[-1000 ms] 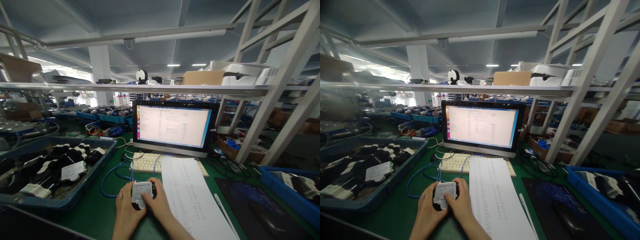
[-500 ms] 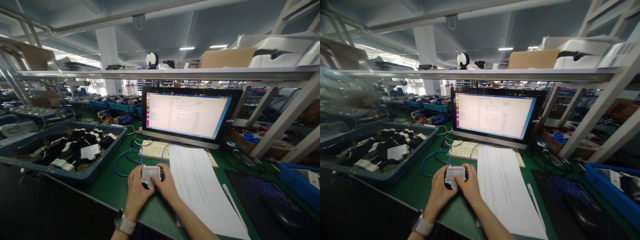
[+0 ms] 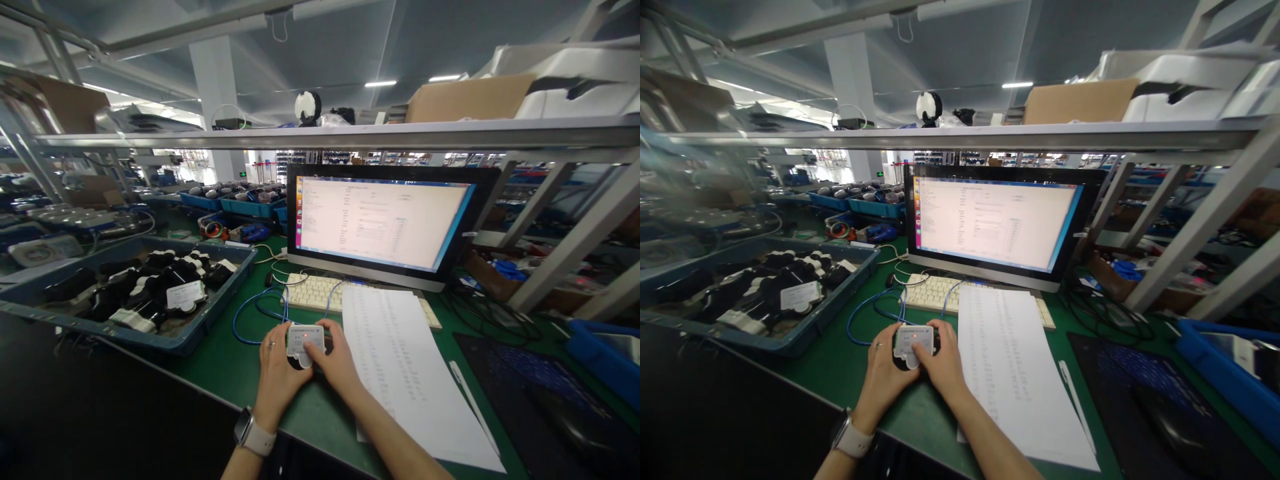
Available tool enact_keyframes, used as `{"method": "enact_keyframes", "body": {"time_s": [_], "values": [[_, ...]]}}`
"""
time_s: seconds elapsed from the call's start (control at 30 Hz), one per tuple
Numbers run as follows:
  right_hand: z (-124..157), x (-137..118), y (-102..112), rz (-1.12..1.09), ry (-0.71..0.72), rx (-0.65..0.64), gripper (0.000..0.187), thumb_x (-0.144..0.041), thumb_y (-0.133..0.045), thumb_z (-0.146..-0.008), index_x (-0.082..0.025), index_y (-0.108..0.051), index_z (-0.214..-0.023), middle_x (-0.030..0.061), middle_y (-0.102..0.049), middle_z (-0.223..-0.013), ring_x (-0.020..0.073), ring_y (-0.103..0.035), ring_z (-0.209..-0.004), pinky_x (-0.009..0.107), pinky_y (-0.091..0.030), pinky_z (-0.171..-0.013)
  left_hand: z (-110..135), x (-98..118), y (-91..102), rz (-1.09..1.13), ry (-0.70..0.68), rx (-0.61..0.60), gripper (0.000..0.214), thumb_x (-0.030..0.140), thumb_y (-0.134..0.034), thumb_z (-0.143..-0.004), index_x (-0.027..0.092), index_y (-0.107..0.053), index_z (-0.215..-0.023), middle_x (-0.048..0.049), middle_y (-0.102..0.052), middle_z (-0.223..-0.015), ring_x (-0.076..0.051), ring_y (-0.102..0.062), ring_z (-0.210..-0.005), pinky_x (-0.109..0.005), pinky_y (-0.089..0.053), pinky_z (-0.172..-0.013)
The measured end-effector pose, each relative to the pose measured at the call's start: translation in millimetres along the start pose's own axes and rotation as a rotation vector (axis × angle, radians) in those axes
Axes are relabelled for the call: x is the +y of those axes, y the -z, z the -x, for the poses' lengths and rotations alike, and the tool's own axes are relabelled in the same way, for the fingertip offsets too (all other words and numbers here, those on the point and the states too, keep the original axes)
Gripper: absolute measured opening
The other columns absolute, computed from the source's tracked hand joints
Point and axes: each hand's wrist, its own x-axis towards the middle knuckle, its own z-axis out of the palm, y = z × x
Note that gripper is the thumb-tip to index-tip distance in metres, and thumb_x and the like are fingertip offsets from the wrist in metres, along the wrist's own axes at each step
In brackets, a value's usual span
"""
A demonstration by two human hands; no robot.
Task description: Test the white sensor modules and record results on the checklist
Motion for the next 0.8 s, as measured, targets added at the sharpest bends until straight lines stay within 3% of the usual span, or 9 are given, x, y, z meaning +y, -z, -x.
{"method": "enact_keyframes", "body": {"time_s": [0.43, 0.8], "values": [[-0.3, -0.7, -0.4, -0.009, 0.0, 0.006, 0.033, -0.028, -0.066, -0.07, -0.023, -0.055, -0.101, 0.0045, -0.058, -0.103, 0.0228, -0.058, -0.099, 0.039, -0.049, -0.087, -0.1, 0.0, 0.1, -0.015, -0.002, 0.014, 0.062, 0.026, -0.062, -0.065, 0.017, -0.042, -0.123, -0.0129, -0.058, -0.116, -0.031, -0.054, -0.112, -0.05, -0.04, -0.099], [-0.4, -1.4, 5.6, -0.015, -0.013, 0.02, 0.031, -0.026, -0.066, -0.067, -0.023, -0.055, -0.096, 0.0025, -0.058, -0.098, 0.0215, -0.059, -0.092, 0.037, -0.05, -0.082, -0.6, 5.9, 1.2, -0.05, -0.071, -0.053, 0.063, 0.03, -0.063, -0.066, 0.018, -0.041, -0.123, -0.0129, -0.062, -0.117, -0.028, -0.058, -0.111, -0.052, -0.026, -0.108]]}}
